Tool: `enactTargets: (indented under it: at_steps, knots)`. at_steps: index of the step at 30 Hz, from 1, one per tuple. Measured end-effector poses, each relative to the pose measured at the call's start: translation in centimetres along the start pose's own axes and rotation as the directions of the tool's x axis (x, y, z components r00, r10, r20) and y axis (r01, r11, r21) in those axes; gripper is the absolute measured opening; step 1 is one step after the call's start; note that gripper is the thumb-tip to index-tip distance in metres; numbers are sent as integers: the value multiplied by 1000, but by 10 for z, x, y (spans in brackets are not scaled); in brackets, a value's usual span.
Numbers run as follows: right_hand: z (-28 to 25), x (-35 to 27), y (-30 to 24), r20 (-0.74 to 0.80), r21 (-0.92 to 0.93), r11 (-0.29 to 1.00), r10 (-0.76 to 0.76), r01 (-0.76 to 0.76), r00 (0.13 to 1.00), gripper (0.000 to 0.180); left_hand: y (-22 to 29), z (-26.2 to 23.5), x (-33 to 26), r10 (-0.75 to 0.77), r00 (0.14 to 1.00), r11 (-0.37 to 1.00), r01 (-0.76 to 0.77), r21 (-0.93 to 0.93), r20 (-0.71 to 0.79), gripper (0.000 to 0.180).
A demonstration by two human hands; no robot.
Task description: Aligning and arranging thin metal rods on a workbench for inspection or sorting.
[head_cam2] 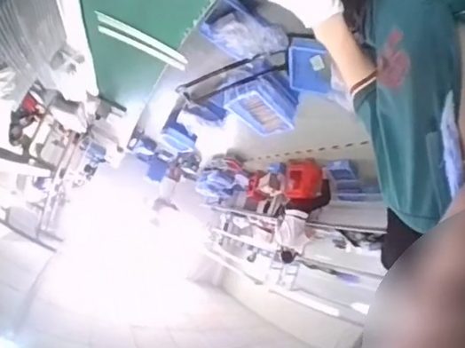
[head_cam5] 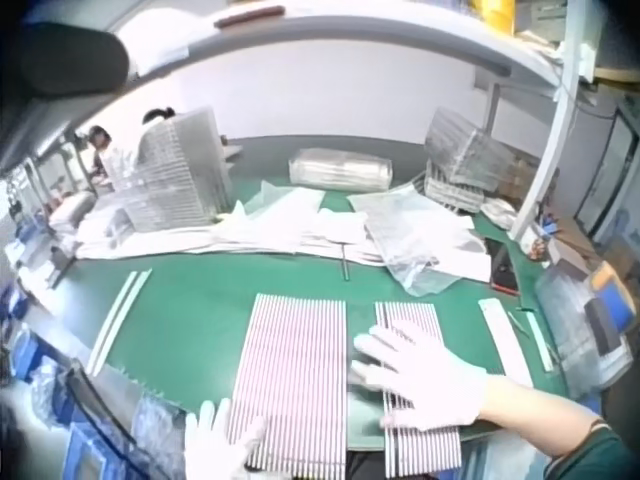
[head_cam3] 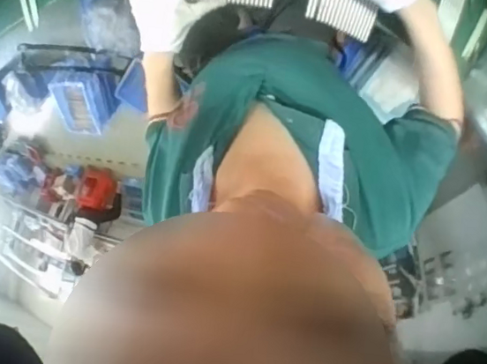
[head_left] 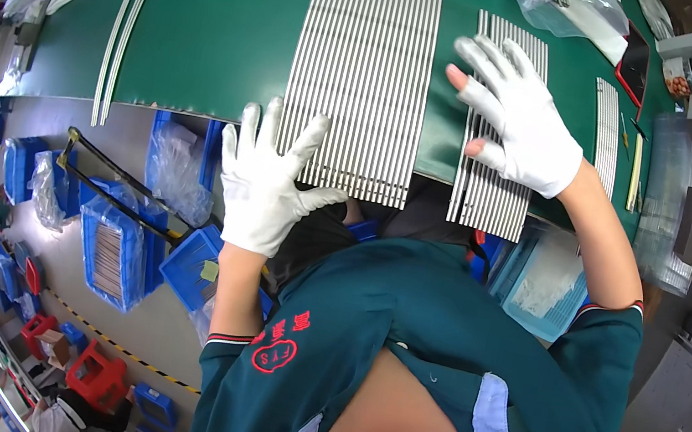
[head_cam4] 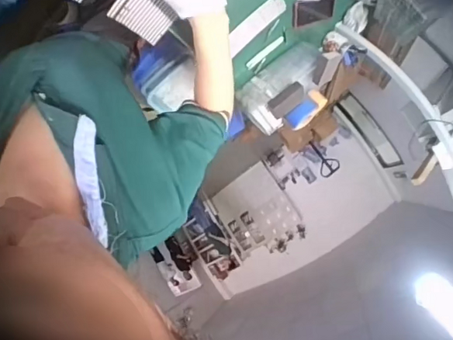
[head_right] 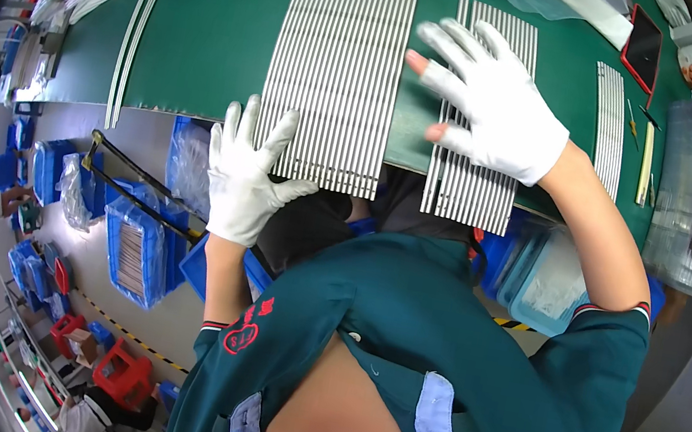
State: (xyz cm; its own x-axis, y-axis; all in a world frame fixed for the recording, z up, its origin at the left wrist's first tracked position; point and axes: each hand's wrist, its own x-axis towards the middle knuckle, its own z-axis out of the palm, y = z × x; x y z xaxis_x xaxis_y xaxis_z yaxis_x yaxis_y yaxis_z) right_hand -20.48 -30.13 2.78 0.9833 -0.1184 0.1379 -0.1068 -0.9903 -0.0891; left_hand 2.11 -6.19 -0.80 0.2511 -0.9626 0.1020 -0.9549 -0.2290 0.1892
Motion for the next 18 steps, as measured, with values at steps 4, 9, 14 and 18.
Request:
enactTargets:
  at_steps: [4, 9, 14, 18]
  knots:
    - [18, 65, -19, -52, 17, 994, -111, 112, 992, 70, -3, 2, -1, -11, 999, 1000, 12, -20, 43, 93]
    - [46, 121, -32, -87, -6, 974, -227, 227, 970, 68, -16, -5, -19, -51, 995, 996, 45, -71, -82, 97]
    - [52, 135, -34, -95, 55, 962, -261, 267, 961, 71, -37, -3, -54, -184, 978, 983, 181, -37, -99, 101]
    - [61, 131, -32, -65, -31, 958, -286, 284, 956, 67, -41, 4, -65, -244, 967, 970, 241, -44, -71, 99]
